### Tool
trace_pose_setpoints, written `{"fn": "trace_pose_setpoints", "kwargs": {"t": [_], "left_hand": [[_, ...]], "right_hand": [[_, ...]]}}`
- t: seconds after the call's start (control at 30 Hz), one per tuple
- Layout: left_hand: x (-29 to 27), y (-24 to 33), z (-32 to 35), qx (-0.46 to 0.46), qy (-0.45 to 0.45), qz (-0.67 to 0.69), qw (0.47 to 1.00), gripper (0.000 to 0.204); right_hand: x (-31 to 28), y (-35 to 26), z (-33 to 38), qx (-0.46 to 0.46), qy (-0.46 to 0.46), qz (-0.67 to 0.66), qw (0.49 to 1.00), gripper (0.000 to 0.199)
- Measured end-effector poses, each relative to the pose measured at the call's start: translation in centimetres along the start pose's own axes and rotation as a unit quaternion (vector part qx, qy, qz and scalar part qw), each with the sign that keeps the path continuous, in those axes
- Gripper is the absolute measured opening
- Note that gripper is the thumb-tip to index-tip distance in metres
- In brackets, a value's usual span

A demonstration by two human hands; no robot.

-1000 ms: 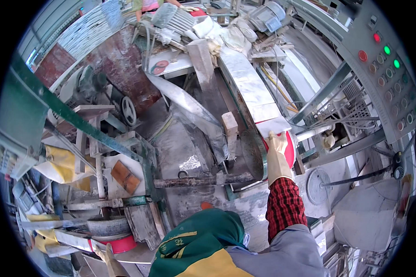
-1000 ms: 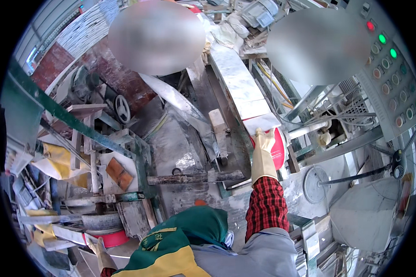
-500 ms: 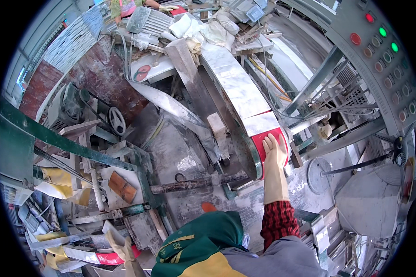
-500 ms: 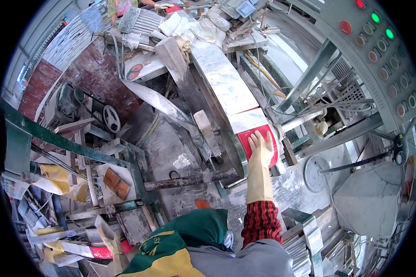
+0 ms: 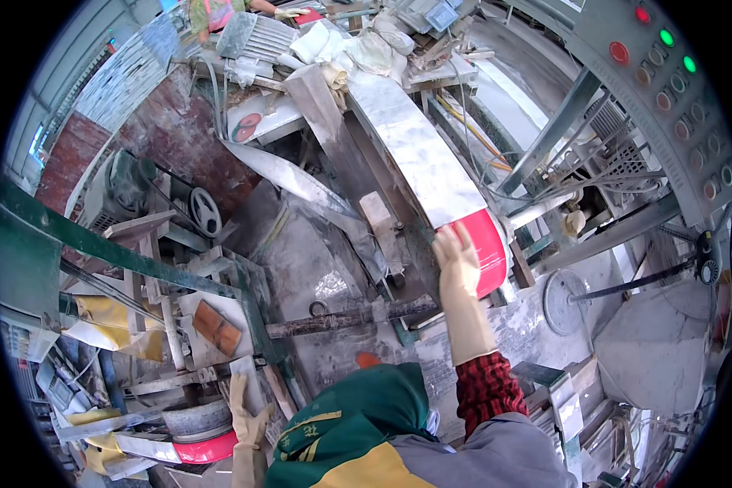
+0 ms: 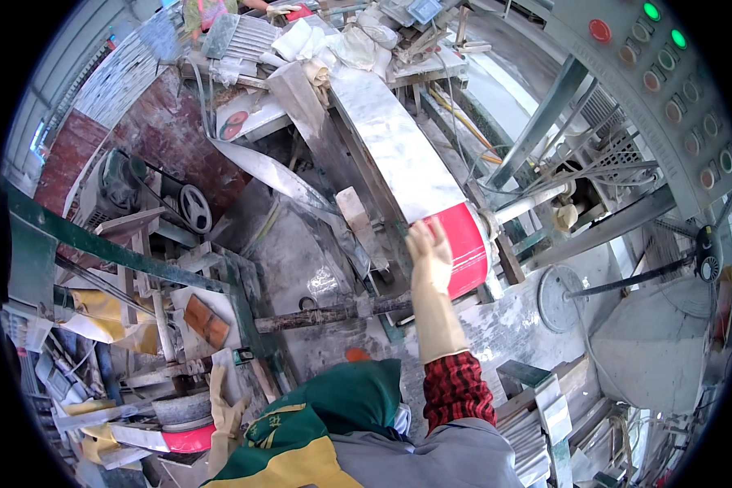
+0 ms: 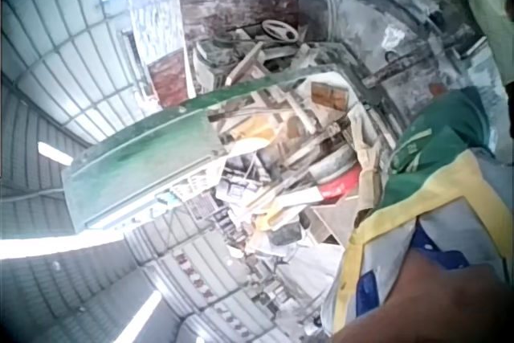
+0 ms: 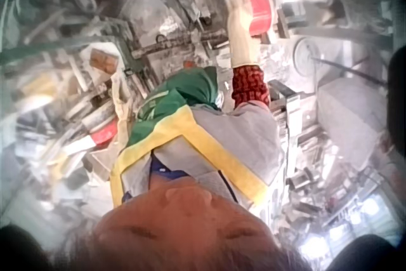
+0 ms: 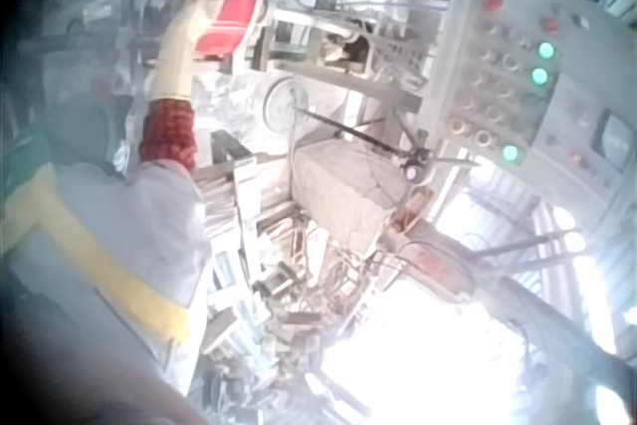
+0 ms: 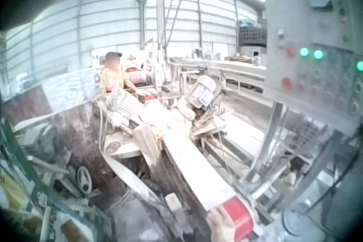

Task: The person repeatedly picks up small white rectangular pieces from a conveyor belt, briefly inspects them, and places them into a hopper or chute. The worker wears gloves and an apron and stands at a processing station in a factory.

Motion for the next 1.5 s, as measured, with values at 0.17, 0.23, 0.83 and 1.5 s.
{"fn": "trace_pose_setpoints", "kwargs": {"t": [0.17, 0.23, 0.83, 1.5], "left_hand": [[0.5, 0.5, 0.3, 0.017, -0.018, -0.061, 0.998, 0.090], [-0.8, 0.0, 1.0, 0.037, -0.004, -0.129, 0.991, 0.090], [-8.6, 0.5, 2.2, 0.005, 0.198, 0.057, 0.979, 0.095], [-26.8, -19.1, 14.2, -0.469, 0.220, -0.372, 0.770, 0.085]], "right_hand": [[-0.2, 1.7, 1.7, -0.066, -0.026, 0.120, 0.990, 0.052], [-0.7, 1.2, 1.0, -0.097, -0.006, 0.102, 0.990, 0.051], [13.5, 15.5, 15.4, 0.351, -0.381, 0.190, 0.834, 0.060], [-5.0, -3.6, 0.6, -0.034, 0.216, 0.321, 0.921, 0.079]]}}
Point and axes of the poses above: each hand's wrist, its own z-axis away from the middle knuckle, its own x-axis out of the palm, y = z × x, the point moved 8 cm from there along -z, towards the middle knuckle, and after that the axes turned 3 degrees about x, right-handed, at the moved point
